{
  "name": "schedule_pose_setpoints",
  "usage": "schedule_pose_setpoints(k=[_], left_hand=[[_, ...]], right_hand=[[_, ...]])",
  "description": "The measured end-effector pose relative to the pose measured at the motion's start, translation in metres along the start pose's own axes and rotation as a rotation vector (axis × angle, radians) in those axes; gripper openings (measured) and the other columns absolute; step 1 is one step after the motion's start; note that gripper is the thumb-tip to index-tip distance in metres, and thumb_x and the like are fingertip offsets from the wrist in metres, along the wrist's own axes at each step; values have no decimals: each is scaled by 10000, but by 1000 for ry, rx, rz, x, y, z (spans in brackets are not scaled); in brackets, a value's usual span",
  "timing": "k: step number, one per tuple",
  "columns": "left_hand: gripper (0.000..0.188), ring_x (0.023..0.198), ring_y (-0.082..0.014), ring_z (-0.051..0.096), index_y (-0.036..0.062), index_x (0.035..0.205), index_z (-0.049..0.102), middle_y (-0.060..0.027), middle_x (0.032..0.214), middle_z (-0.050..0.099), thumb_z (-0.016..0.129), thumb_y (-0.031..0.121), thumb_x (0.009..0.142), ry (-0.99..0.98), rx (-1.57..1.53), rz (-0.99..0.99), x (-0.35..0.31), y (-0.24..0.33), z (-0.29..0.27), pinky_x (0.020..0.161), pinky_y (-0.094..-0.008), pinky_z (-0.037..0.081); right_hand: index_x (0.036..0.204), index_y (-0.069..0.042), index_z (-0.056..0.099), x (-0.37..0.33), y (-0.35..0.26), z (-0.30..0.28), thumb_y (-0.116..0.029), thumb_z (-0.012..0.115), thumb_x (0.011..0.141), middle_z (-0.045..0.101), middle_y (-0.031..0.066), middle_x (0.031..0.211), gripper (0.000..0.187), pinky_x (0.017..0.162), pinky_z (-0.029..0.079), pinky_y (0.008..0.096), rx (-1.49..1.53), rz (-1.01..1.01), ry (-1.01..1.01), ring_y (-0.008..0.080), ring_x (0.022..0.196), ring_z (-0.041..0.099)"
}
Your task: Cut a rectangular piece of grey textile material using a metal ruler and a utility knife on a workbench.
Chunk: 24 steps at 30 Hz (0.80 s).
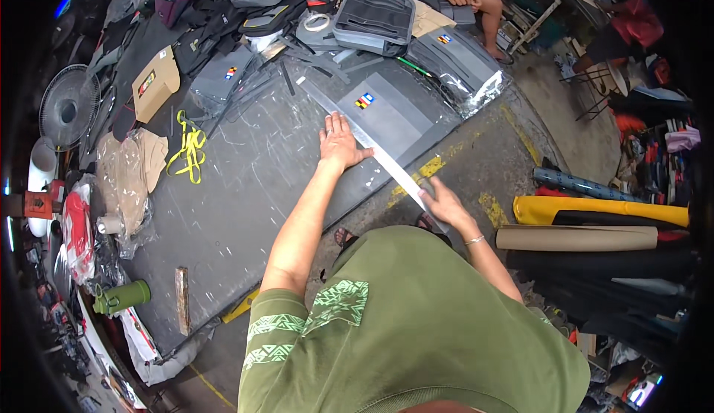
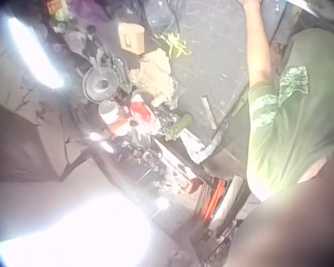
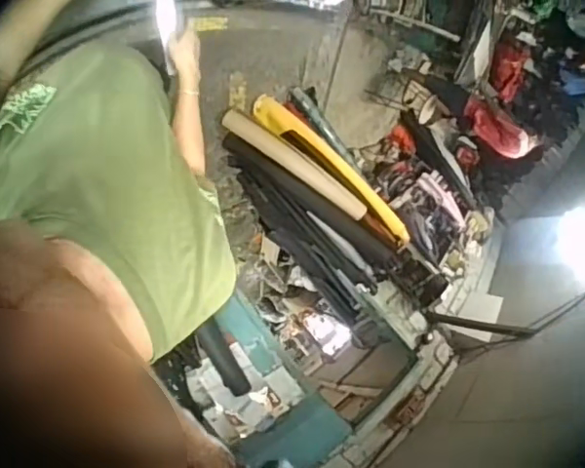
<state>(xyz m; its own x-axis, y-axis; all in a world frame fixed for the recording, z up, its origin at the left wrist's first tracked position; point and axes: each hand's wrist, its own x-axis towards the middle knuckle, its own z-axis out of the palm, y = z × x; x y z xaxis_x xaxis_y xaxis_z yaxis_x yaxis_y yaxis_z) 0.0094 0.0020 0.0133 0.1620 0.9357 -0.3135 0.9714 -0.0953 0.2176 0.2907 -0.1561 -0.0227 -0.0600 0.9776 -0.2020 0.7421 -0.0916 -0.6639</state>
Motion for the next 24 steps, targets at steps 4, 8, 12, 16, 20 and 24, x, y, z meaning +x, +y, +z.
schedule_pose_setpoints(k=[4, 8, 12, 16, 20, 24], left_hand=[[1295, 1565, -411, 190, -80, 1573, 245, -279, 1667, 199, 822, 681, 699, 147, -177, -10, -26, -3, 17, 1251, -555, 225], [1133, 1530, -457, 248, -110, 1540, 263, -357, 1634, 166, 848, 485, 775, 212, -416, -67, -76, 25, 26, 1245, -516, 269], [810, 1467, -525, 323, -135, 1475, 309, -388, 1610, 140, 762, 179, 881, 312, -576, -140, -118, 61, 41, 1195, -481, 369], [480, 1429, -478, 404, -19, 1313, 573, -309, 1554, 365, 733, 113, 880, 444, -373, -102, -121, 73, 40, 1146, -528, 401], [493, 1491, -427, 345, 63, 1391, 574, -198, 1562, 429, 699, 206, 936, 380, -248, 131, -98, 59, 29, 1233, -524, 300], [562, 1491, -382, 365, 117, 1445, 547, -148, 1561, 453, 680, 357, 955, 282, -106, 137, -83, 44, 42, 1197, -530, 350]], right_hand=[[1279, -72, 611, -6, 0, -11, -306, 639, 989, 740, 208, 1010, 374, 846, 545, 451, 65, -3, -221, 369, 970, 726], [1026, -82, 739, -11, 17, -55, -344, 713, 927, 687, 116, 690, 282, 641, 542, 388, 171, 59, -124, 236, 589, 682], [1003, -26, 740, -6, 86, -89, -427, 770, 883, 698, 166, 785, 420, 669, 538, 392, 133, -18, -114, 270, 685, 712], [998, 69, 691, -2, 117, -121, -317, 823, 900, 641, 44, 709, 419, 529, 472, 299, 351, 62, -166, 81, 574, 614], [857, 38, 636, 17, 112, -143, -342, 799, 920, 583, 27, 649, 418, 520, 461, 299, 359, 6, -199, 83, 554, 594], [807, -7, 609, 35, 103, -158, -404, 767, 934, 566, 18, 629, 445, 521, 455, 293, 420, -96, -191, 87, 559, 586]])
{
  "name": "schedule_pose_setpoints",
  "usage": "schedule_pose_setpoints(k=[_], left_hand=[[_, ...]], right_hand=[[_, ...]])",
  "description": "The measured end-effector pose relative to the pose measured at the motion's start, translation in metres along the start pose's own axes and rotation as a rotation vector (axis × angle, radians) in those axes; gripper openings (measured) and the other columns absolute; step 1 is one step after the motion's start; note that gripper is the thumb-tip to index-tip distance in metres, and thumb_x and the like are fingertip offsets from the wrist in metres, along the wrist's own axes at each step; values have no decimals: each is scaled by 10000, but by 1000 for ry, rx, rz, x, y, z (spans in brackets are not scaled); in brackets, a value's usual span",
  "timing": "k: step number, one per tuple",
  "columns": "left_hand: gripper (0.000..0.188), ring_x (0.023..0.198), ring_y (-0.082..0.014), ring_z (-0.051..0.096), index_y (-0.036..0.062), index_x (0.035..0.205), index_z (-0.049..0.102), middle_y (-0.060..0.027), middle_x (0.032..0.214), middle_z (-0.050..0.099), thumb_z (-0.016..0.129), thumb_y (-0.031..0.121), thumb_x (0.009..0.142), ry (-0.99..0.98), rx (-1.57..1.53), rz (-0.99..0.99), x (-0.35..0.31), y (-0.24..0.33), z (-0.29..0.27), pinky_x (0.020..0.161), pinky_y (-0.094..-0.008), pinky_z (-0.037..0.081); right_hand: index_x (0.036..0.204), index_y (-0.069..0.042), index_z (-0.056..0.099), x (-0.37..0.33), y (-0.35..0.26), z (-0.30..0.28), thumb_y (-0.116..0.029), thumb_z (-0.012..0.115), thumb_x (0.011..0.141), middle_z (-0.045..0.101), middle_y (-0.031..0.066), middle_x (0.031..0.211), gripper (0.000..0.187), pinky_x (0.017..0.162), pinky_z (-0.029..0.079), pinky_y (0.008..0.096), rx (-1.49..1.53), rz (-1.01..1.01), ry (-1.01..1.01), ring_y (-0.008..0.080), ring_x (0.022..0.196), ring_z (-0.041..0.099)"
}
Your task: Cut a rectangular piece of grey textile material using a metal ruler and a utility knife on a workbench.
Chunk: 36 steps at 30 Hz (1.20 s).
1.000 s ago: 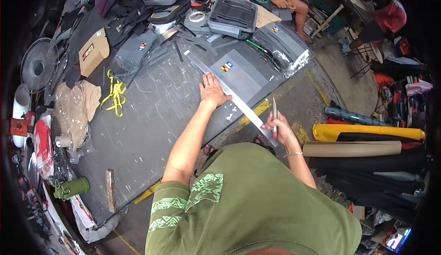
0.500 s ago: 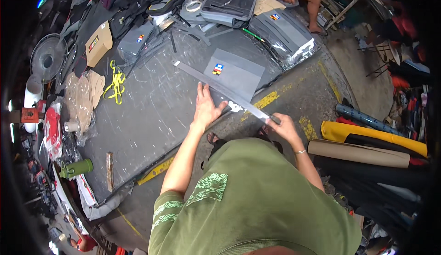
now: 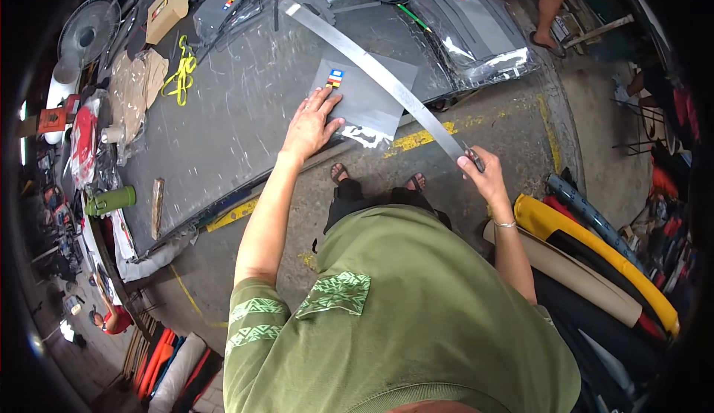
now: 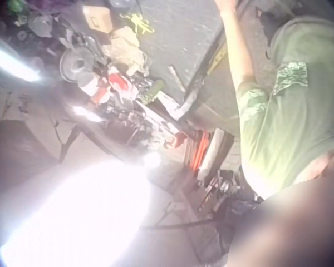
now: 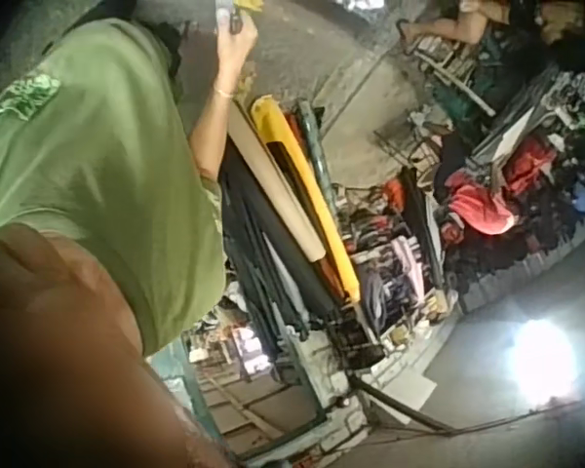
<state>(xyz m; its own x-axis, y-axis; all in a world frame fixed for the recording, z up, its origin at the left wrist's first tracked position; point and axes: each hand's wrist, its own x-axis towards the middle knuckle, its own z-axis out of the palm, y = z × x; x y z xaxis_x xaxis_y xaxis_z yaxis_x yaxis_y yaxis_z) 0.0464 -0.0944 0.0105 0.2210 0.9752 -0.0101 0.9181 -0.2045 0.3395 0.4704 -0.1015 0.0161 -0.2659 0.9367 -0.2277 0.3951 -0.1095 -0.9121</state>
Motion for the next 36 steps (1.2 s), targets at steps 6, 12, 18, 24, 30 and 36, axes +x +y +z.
schedule_pose_setpoints(k=[6, 12, 18, 24, 30, 36], left_hand=[[591, 1299, -386, 520, 131, 1401, 603, -168, 1432, 531, 688, 474, 926, 219, 203, -250, 16, 33, 25, 984, -529, 492], [461, 1200, -389, 611, 105, 1359, 623, -183, 1364, 601, 681, 297, 944, 258, -17, -209, 35, 0, 1, 994, -522, 506], [769, 1502, -371, 339, 122, 1518, 495, -124, 1575, 456, 715, 518, 897, 149, -82, -155, 20, -63, -7, 1191, -624, 270], [929, 1569, -383, 195, 140, 1567, 435, -105, 1665, 335, 720, 644, 841, 80, -48, -87, 10, -71, 9, 1236, -666, 115], [893, 1569, -390, 192, 147, 1559, 443, -94, 1667, 336, 715, 618, 851, 114, -49, -63, 8, -75, 11, 1237, -665, 87], [958, 1574, -366, 196, 46, 1567, 389, -112, 1661, 340, 695, 622, 865, 133, -33, -58, 4, -75, 11, 1251, -629, 77]], right_hand=[[777, -22, 628, 4, -26, 8, -434, 762, 923, 548, -9, 628, 457, 532, 467, 281, 49, -12, 24, 78, 577, 578], [770, -11, 628, -15, -35, 63, -354, 744, 959, 563, -1, 623, 408, 531, 464, 288, -20, 63, 139, 74, 570, 566], [847, 16, 643, -27, -55, 127, -328, 721, 965, 548, 30, 648, 372, 619, 448, 323, -52, 42, 296, 98, 654, 514], [819, -28, 637, -18, -80, 181, -325, 700, 991, 571, 7, 632, 349, 561, 439, 283, 135, 75, 319, 78, 599, 544], [853, -22, 662, 7, -81, 205, -310, 701, 992, 623, 22, 653, 322, 586, 461, 278, 168, 133, 251, 85, 621, 589], [976, 39, 679, 30, -55, 222, -433, 688, 961, 665, 230, 746, 472, 662, 516, 432, -223, 160, 180, 387, 709, 683]])
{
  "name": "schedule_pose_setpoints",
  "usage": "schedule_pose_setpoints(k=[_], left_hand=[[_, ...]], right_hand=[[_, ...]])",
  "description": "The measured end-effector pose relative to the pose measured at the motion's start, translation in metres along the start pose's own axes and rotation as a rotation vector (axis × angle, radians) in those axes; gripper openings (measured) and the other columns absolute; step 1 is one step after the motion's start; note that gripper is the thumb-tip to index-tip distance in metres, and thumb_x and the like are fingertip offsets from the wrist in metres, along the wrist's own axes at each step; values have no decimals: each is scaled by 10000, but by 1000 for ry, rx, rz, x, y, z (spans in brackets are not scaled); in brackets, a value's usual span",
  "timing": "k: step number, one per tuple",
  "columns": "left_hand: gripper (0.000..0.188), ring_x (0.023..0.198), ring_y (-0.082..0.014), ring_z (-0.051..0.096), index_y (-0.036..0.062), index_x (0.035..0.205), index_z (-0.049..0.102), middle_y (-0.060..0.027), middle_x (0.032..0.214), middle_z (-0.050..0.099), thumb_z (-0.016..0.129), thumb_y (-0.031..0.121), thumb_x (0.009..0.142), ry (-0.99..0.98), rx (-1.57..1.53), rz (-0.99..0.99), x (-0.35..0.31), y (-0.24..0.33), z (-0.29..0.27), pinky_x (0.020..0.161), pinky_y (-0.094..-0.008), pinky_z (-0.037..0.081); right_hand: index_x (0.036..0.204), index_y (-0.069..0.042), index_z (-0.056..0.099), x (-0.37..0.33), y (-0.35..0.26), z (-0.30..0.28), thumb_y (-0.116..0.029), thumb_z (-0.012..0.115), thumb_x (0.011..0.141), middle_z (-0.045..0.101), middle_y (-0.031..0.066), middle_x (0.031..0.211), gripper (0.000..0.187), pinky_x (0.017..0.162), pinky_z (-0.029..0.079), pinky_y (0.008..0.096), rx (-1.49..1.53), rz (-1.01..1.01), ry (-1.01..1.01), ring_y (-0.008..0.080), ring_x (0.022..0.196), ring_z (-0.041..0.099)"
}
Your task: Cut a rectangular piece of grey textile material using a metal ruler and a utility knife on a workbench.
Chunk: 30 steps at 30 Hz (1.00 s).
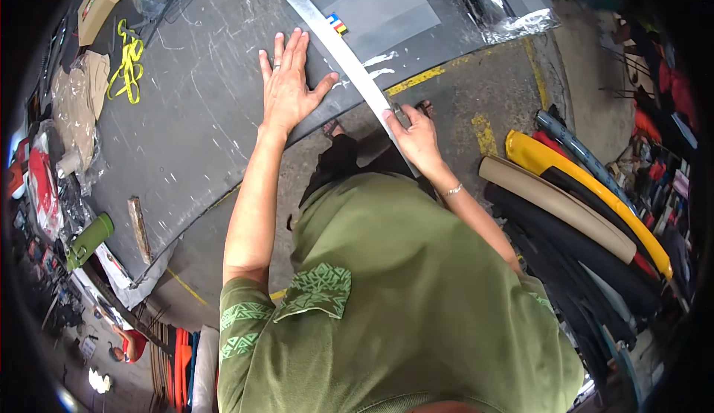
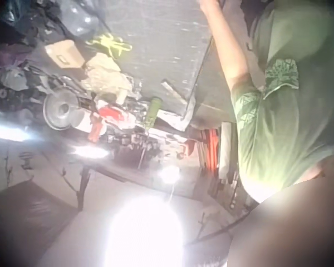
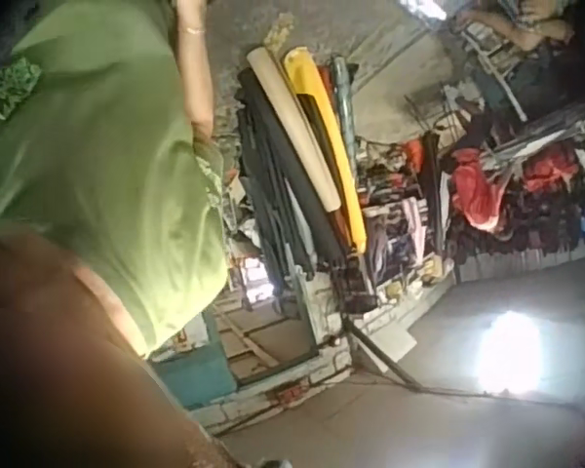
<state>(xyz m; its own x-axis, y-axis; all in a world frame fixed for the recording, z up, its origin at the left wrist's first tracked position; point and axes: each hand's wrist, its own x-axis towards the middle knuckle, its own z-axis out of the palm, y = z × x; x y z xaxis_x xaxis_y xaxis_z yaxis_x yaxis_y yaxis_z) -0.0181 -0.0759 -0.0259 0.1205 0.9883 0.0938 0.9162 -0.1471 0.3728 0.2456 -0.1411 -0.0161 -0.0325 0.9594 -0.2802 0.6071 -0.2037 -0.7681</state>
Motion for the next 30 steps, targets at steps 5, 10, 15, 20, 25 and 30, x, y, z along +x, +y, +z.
schedule_pose_setpoints(k=[5, 10, 15, 20, 25, 30], left_hand=[[750, 1565, -356, 232, 27, 1577, 348, -169, 1658, 319, 585, 455, 1009, 0, -97, -57, 2, -5, -2, 1266, -586, 86], [755, 1545, -345, 284, 32, 1572, 360, -179, 1635, 356, 551, 516, 1024, 2, -53, -8, 27, -11, -3, 1266, -568, 137], [943, 1532, -348, 309, 51, 1559, 384, -173, 1618, 384, 642, 673, 899, 22, 75, 117, 34, -22, -2, 1262, -572, 164], [914, 1518, -341, 334, 76, 1499, 478, -166, 1592, 415, 675, 696, 857, 61, 81, 127, 37, -19, 0, 1260, -571, 182], [867, 1505, -334, 358, 125, 1487, 517, -150, 1578, 436, 675, 699, 856, 80, 102, 123, 36, -21, 1, 1255, -572, 203], [880, 1499, -329, 368, 150, 1489, 529, -148, 1574, 441, 698, 706, 829, 88, 104, 143, 36, -21, 2, 1245, -585, 222]], right_hand=[[1000, 31, 672, 6, -7, -1, -447, 707, 946, 673, 246, 789, 482, 692, 524, 428, 37, 75, -121, 392, 758, 696], [1051, 27, 694, 17, 1, 10, -411, 696, 983, 747, 158, 867, 444, 716, 537, 374, 175, 94, -198, 237, 789, 722], [1045, -4, 710, 7, 12, 13, -301, 705, 998, 732, 39, 845, 301, 716, 504, 279, 311, 166, -238, 102, 775, 643], [1043, 4, 706, 5, 1, 14, -284, 708, 987, 702, 42, 828, 293, 757, 504, 290, 233, 140, -88, 104, 770, 599], [1106, 11, 700, 14, 0, 21, -348, 682, 972, 712, 233, 870, 384, 758, 534, 401, 263, 144, -115, 344, 825, 722], [914, -14, 704, 10, -4, 27, -269, 759, 952, 630, -8, 715, 264, 663, 469, 270, 322, 192, 0, 72, 684, 530]])
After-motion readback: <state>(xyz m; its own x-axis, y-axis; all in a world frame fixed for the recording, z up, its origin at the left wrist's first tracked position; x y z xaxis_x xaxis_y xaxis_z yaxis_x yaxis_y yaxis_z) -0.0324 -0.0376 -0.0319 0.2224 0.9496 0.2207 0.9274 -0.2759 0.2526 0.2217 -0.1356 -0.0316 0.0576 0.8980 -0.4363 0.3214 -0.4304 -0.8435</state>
